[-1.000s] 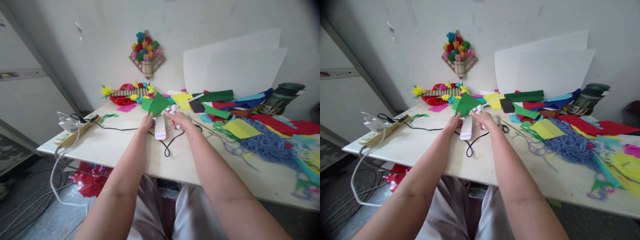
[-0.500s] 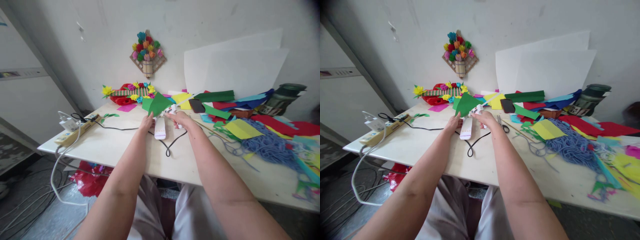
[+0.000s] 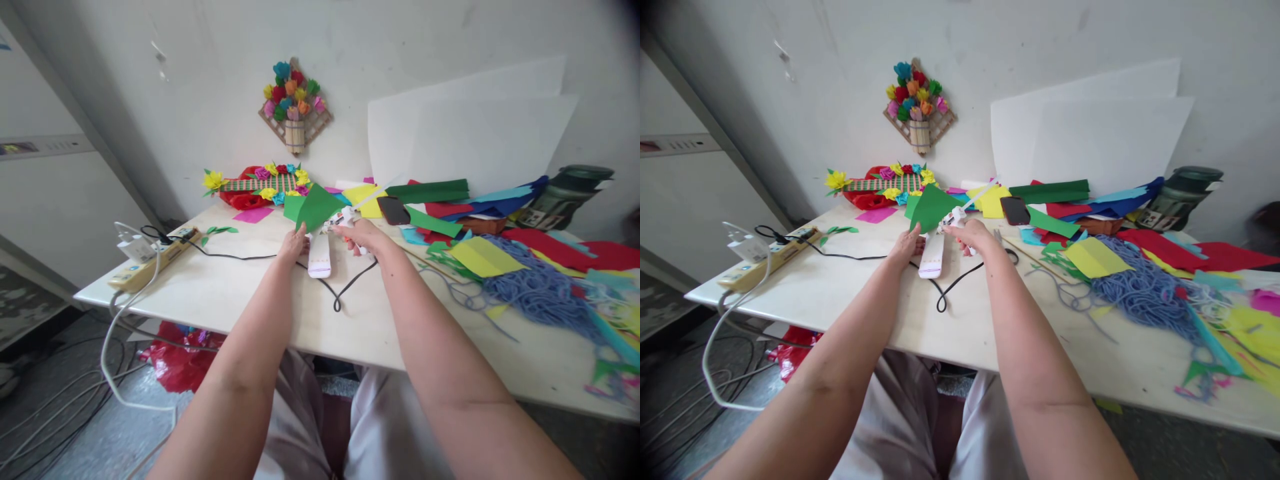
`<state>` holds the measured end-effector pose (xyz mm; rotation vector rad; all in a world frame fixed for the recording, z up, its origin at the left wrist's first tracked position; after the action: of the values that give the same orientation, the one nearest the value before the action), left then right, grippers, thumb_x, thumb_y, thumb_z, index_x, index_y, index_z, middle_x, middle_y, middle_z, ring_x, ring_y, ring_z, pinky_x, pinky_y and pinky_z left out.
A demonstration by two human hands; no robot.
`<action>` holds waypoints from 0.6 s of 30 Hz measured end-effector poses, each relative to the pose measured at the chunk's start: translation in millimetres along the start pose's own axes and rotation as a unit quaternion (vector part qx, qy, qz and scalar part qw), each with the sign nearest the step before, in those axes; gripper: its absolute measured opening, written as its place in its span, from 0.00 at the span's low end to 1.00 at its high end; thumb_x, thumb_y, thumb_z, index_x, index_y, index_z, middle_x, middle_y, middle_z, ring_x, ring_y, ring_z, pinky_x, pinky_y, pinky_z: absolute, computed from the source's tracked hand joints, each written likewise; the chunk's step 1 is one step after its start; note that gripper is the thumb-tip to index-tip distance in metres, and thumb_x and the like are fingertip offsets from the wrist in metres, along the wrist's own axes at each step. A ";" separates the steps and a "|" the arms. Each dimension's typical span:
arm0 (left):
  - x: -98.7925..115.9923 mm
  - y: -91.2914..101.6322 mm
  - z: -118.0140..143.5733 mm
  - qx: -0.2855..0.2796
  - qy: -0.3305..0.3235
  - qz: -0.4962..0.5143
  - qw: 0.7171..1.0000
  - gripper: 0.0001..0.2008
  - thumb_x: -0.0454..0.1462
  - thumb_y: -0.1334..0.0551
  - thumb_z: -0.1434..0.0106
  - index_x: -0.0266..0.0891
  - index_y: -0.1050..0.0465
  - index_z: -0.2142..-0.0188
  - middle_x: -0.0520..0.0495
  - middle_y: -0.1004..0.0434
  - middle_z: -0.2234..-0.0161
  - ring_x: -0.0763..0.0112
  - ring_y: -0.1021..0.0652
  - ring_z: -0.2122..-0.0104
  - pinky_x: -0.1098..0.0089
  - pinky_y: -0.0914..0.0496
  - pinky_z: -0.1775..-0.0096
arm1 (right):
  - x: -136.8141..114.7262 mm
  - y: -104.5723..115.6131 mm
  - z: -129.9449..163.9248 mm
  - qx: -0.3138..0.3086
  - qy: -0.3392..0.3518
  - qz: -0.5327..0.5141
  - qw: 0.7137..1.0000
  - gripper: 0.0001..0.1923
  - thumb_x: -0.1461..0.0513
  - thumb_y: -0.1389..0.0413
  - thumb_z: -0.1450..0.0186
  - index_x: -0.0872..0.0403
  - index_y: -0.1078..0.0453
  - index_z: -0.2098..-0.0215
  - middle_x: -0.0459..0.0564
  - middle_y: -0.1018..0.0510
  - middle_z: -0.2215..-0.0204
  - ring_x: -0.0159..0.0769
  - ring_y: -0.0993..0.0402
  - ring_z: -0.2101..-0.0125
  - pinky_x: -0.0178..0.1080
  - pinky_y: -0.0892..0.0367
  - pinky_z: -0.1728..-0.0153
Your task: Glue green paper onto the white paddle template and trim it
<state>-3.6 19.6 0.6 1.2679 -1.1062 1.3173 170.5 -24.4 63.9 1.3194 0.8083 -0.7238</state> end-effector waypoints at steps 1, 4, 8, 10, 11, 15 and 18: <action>0.1 0.0 0.1 -0.002 0.000 0.001 1.000 0.16 0.47 0.49 0.38 0.34 0.39 0.68 0.50 0.35 0.78 0.77 0.32 0.82 0.74 0.35 0.77 | 1.4 -1.0 -2.0 -0.001 0.002 -0.002 1.000 0.17 0.51 0.45 0.42 0.58 0.38 0.73 0.42 0.35 0.91 0.25 0.42 0.92 0.30 0.40 0.86; 0.5 -0.1 0.9 -0.002 -0.002 0.005 1.000 0.16 0.47 0.48 0.38 0.34 0.39 0.67 0.50 0.35 0.78 0.77 0.32 0.82 0.74 0.35 0.77 | 6.0 -3.5 -7.2 0.004 0.005 -0.007 1.000 0.18 0.51 0.45 0.41 0.58 0.36 0.70 0.44 0.32 0.89 0.25 0.42 0.92 0.30 0.40 0.87; 0.9 -0.7 1.7 -0.008 -0.005 0.009 1.000 0.17 0.48 0.48 0.38 0.34 0.39 0.68 0.50 0.35 0.79 0.77 0.32 0.82 0.75 0.35 0.77 | 10.7 -5.1 -10.8 0.020 0.000 -0.006 1.000 0.18 0.50 0.46 0.41 0.58 0.34 0.68 0.45 0.30 0.87 0.25 0.41 0.92 0.30 0.39 0.86; 1.0 -1.1 1.8 -0.010 -0.003 0.012 1.000 0.16 0.47 0.48 0.38 0.34 0.39 0.67 0.51 0.35 0.79 0.77 0.32 0.82 0.75 0.36 0.77 | 12.4 -5.8 -12.6 0.026 -0.002 -0.004 1.000 0.18 0.50 0.46 0.41 0.58 0.34 0.68 0.45 0.29 0.86 0.25 0.40 0.91 0.30 0.39 0.86; 1.1 -1.2 1.8 -0.009 -0.001 0.011 1.000 0.16 0.47 0.48 0.38 0.34 0.39 0.67 0.51 0.35 0.79 0.77 0.32 0.83 0.74 0.36 0.77 | 13.3 -6.1 -13.5 0.031 -0.004 -0.005 1.000 0.18 0.50 0.46 0.42 0.58 0.34 0.69 0.45 0.29 0.85 0.25 0.40 0.91 0.30 0.39 0.86; 2.0 -1.6 2.6 -0.005 -0.001 0.011 1.000 0.16 0.47 0.48 0.38 0.34 0.38 0.68 0.51 0.35 0.79 0.77 0.32 0.83 0.74 0.36 0.77 | 15.9 -7.9 -16.7 0.041 0.002 -0.026 0.999 0.18 0.50 0.45 0.42 0.58 0.33 0.68 0.46 0.29 0.84 0.24 0.40 0.91 0.31 0.37 0.85; 2.8 -1.7 3.9 -0.005 -0.003 0.015 1.000 0.16 0.47 0.47 0.38 0.35 0.37 0.68 0.52 0.36 0.80 0.77 0.33 0.83 0.74 0.36 0.77 | 17.1 -9.2 -16.8 0.039 0.012 -0.045 0.998 0.19 0.50 0.44 0.43 0.58 0.32 0.66 0.45 0.28 0.82 0.24 0.40 0.91 0.31 0.37 0.86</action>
<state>-1.4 16.0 3.6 1.2530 -1.1394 1.3290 170.4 -8.9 43.5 1.3704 0.8698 -0.8194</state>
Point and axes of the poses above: each hand's wrist, its own z-axis away from the middle knuckle, its own y-axis out of the back of the hand, x = y × z, the point moved 2 cm from there along -z, towards the middle knuckle
